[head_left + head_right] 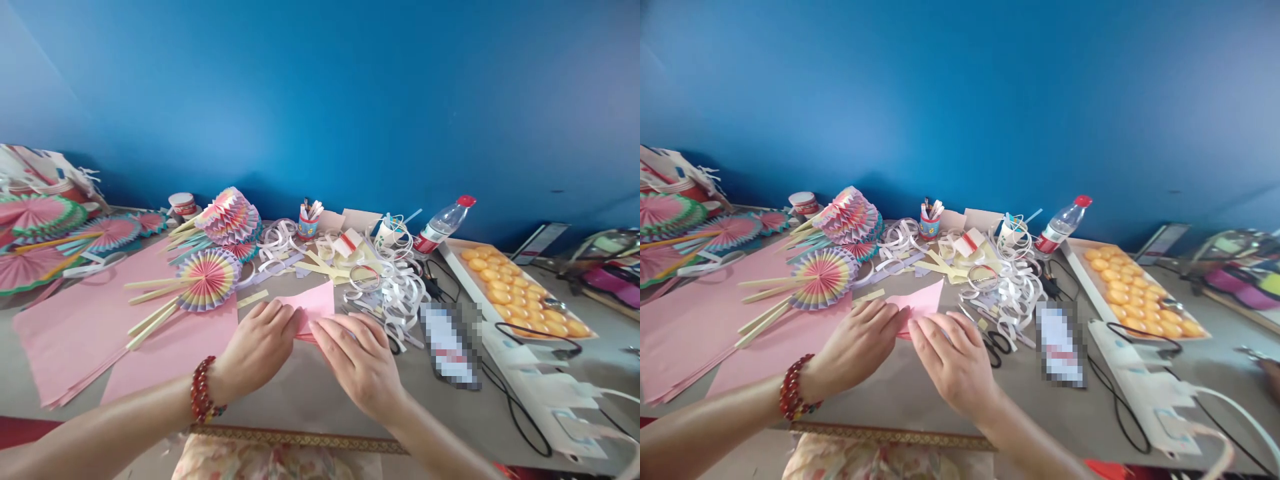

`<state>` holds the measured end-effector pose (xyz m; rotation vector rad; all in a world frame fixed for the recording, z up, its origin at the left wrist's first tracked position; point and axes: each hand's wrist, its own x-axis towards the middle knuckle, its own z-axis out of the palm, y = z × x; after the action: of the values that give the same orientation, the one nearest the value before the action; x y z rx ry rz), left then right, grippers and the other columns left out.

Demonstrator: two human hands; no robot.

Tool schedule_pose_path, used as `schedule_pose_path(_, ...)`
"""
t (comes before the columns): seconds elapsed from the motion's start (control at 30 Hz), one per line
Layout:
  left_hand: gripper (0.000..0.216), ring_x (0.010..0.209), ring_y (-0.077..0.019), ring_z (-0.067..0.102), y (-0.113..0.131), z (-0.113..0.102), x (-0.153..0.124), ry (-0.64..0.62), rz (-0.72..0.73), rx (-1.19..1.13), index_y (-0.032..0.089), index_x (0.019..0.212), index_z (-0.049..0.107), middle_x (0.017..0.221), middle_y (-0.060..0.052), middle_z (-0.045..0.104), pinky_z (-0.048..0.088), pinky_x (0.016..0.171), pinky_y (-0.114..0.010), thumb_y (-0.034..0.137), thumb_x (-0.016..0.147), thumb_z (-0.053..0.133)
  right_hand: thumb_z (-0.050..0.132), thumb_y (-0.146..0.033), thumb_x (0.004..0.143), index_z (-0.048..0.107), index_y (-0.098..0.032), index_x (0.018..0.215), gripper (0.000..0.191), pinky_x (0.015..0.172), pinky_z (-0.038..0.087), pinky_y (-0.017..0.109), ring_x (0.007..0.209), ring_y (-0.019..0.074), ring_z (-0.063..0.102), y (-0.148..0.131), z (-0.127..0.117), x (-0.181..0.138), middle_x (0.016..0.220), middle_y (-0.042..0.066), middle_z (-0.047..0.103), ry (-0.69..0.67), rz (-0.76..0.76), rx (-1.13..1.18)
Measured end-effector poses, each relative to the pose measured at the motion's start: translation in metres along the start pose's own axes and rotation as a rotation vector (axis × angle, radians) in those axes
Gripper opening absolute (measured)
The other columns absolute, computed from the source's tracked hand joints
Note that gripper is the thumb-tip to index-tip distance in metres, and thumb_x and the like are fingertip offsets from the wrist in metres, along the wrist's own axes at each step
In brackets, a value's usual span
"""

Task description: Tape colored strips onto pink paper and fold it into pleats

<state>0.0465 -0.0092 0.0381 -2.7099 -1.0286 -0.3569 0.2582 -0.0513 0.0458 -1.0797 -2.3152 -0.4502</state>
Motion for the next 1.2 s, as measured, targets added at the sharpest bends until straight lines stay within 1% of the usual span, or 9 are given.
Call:
schedule_pose_path(0.13, 0.022, 0.092, -0.0227, 0.055, -0.006, 0.004, -0.007, 0.09, 0.106, 0.016, 0.016, 0.111, 0.058, 0.101, -0.009, 0.062, 0.044, 0.081, -0.039, 0.013, 0.096, 0.043, 0.054, -0.009, 0.092, 0.065, -0.022, 0.097, 0.018, 0.084, 0.042, 0.037, 0.091, 0.0198, 0.06, 0.007, 0.008, -0.007, 0.095, 0.002, 0.073, 0.002, 0.01, 0.034)
schedule_pose_path(0.23, 0.021, 0.09, -0.0208, 0.056, -0.013, 0.009, -0.016, 0.19, 0.138, 0.03, 0.017, 0.113, 0.058, 0.104, -0.007, 0.064, 0.043, 0.075, -0.036, 0.014, 0.097, 0.044, 0.055, -0.01, 0.092, 0.065, -0.021, 0.093, 0.014, 0.078, 0.042, 0.036, 0.085, 0.0197, 0.058, 0.011, 0.013, -0.021, 0.092, 0.003, 0.072, -0.037, 0.02, 0.039)
schedule_pose_path(0.3, 0.023, 0.085, -0.0198, 0.056, -0.015, 0.014, -0.022, 0.202, 0.127, 0.039, 0.018, 0.115, 0.058, 0.102, -0.006, 0.065, 0.041, 0.072, -0.034, 0.013, 0.098, 0.044, 0.055, -0.01, 0.092, 0.064, -0.021, 0.091, 0.014, 0.076, 0.041, 0.036, 0.082, 0.0191, 0.057, 0.011, 0.018, -0.029, 0.088, 0.003, 0.07, -0.062, 0.023, 0.049)
schedule_pose_path(0.43, 0.02, 0.078, -0.0181, 0.054, -0.012, 0.027, -0.031, 0.138, 0.155, 0.019, 0.017, 0.109, 0.06, 0.092, -0.005, 0.065, 0.04, 0.069, -0.034, 0.014, 0.098, 0.043, 0.052, -0.011, 0.093, 0.064, -0.02, 0.084, 0.018, 0.073, 0.04, 0.035, 0.08, 0.0187, 0.055, 0.009, 0.03, -0.042, 0.083, 0.004, 0.067, -0.139, 0.018, 0.067)
schedule_pose_path(0.6, 0.016, 0.077, -0.0187, 0.053, -0.007, 0.042, -0.04, 0.041, 0.172, -0.015, 0.015, 0.095, 0.061, 0.085, -0.005, 0.062, 0.041, 0.072, -0.035, 0.014, 0.097, 0.046, 0.048, -0.009, 0.093, 0.064, -0.018, 0.084, 0.02, 0.073, 0.041, 0.034, 0.081, 0.0191, 0.054, 0.006, 0.04, -0.054, 0.083, 0.005, 0.066, -0.242, -0.004, 0.094)
schedule_pose_path(0.73, 0.017, 0.079, -0.0197, 0.053, -0.007, 0.045, -0.045, -0.008, 0.171, -0.092, 0.014, 0.098, 0.061, 0.089, -0.006, 0.063, 0.041, 0.073, -0.035, 0.013, 0.097, 0.044, 0.048, -0.011, 0.094, 0.064, -0.017, 0.089, 0.018, 0.075, 0.041, 0.034, 0.083, 0.0194, 0.053, 0.008, 0.043, -0.064, 0.085, 0.005, 0.065, -0.254, 0.002, 0.128)
schedule_pose_path(0.83, 0.019, 0.081, -0.0201, 0.053, -0.008, 0.045, -0.048, -0.046, 0.16, -0.165, 0.014, 0.097, 0.061, 0.091, -0.007, 0.063, 0.042, 0.073, -0.034, 0.014, 0.098, 0.043, 0.049, -0.011, 0.093, 0.062, -0.017, 0.085, 0.017, 0.074, 0.041, 0.033, 0.083, 0.0189, 0.052, 0.009, 0.045, -0.069, 0.084, 0.004, 0.064, -0.252, 0.034, 0.167)
schedule_pose_path(1.03, 0.019, 0.085, -0.0204, 0.054, -0.01, 0.05, -0.047, -0.137, 0.042, -0.33, 0.017, 0.097, 0.062, 0.093, -0.006, 0.063, 0.044, 0.075, -0.033, 0.018, 0.099, 0.043, 0.047, -0.018, 0.097, 0.059, -0.018, 0.08, 0.02, 0.073, 0.041, 0.03, 0.08, 0.0174, 0.052, 0.011, 0.042, -0.061, 0.082, 0.004, 0.062, -0.338, 0.138, 0.27)
schedule_pose_path(1.2, 0.019, 0.086, -0.0193, 0.057, -0.009, 0.049, -0.039, -0.212, -0.009, -0.477, 0.019, 0.095, 0.062, 0.091, -0.004, 0.063, 0.044, 0.078, -0.032, 0.018, 0.099, 0.043, 0.049, -0.021, 0.096, 0.06, -0.019, 0.087, 0.014, 0.073, 0.041, 0.029, 0.082, 0.0179, 0.053, 0.009, 0.042, -0.05, 0.083, 0.004, 0.061, -0.395, 0.16, 0.335)
